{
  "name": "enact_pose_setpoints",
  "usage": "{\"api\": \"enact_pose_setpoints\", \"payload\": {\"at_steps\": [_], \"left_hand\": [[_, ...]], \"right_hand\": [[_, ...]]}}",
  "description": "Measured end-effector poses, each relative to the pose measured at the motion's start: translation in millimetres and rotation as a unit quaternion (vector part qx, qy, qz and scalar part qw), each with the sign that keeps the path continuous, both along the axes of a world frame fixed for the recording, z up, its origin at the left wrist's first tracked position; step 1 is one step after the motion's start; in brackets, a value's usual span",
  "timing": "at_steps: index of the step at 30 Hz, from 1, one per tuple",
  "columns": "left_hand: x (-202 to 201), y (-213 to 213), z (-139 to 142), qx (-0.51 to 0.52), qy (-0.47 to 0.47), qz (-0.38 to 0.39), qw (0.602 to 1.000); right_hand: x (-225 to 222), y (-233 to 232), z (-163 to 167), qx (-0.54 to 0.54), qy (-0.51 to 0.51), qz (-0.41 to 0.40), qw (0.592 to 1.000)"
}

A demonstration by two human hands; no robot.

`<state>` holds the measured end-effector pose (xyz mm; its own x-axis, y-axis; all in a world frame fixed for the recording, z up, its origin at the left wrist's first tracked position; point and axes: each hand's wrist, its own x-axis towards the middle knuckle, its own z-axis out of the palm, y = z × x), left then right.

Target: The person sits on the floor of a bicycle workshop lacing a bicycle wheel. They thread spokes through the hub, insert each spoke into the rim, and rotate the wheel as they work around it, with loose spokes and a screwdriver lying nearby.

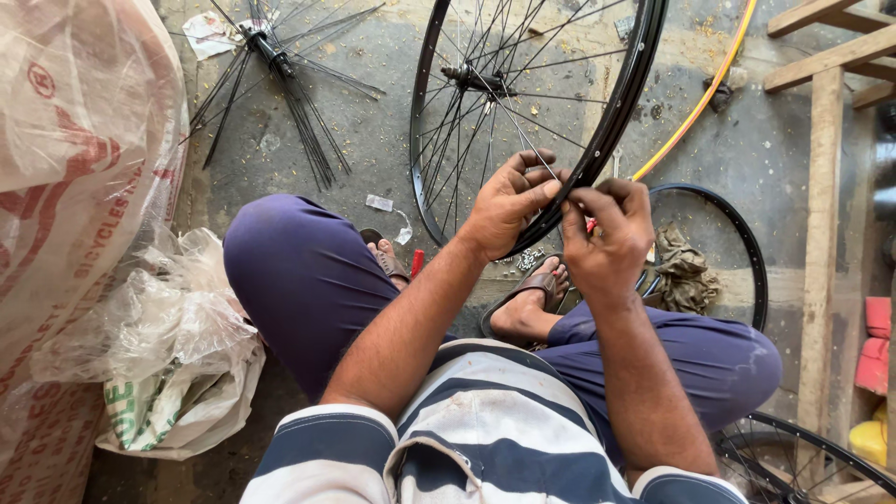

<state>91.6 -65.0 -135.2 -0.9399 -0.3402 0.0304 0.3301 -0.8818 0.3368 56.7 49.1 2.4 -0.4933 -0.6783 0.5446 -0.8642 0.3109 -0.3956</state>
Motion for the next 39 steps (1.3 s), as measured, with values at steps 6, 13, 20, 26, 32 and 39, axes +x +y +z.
{"api": "enact_pose_setpoints", "payload": {"at_steps": [6, 13, 20, 26, 32, 39], "left_hand": [[-7, 4, -1, -0.063, -0.049, 0.034, 0.996], [-2, 2, 6, -0.035, -0.056, 0.006, 0.998], [-3, 4, 8, -0.038, -0.052, 0.003, 0.998], [-7, 6, -2, -0.118, -0.086, 0.049, 0.988], [-8, 8, -4, -0.084, -0.091, 0.026, 0.992], [-3, 4, 0, -0.037, -0.026, 0.020, 0.999]], "right_hand": [[-4, 5, 2, 0.037, 0.096, 0.005, 0.995], [-12, 10, -7, 0.029, 0.027, 0.014, 0.999], [-70, -18, 4, -0.069, -0.088, -0.026, 0.993], [-102, -78, 0, -0.106, -0.244, 0.074, 0.961], [-103, -82, -3, -0.096, -0.220, 0.102, 0.965], [-99, -89, 1, -0.074, -0.215, 0.088, 0.970]]}}
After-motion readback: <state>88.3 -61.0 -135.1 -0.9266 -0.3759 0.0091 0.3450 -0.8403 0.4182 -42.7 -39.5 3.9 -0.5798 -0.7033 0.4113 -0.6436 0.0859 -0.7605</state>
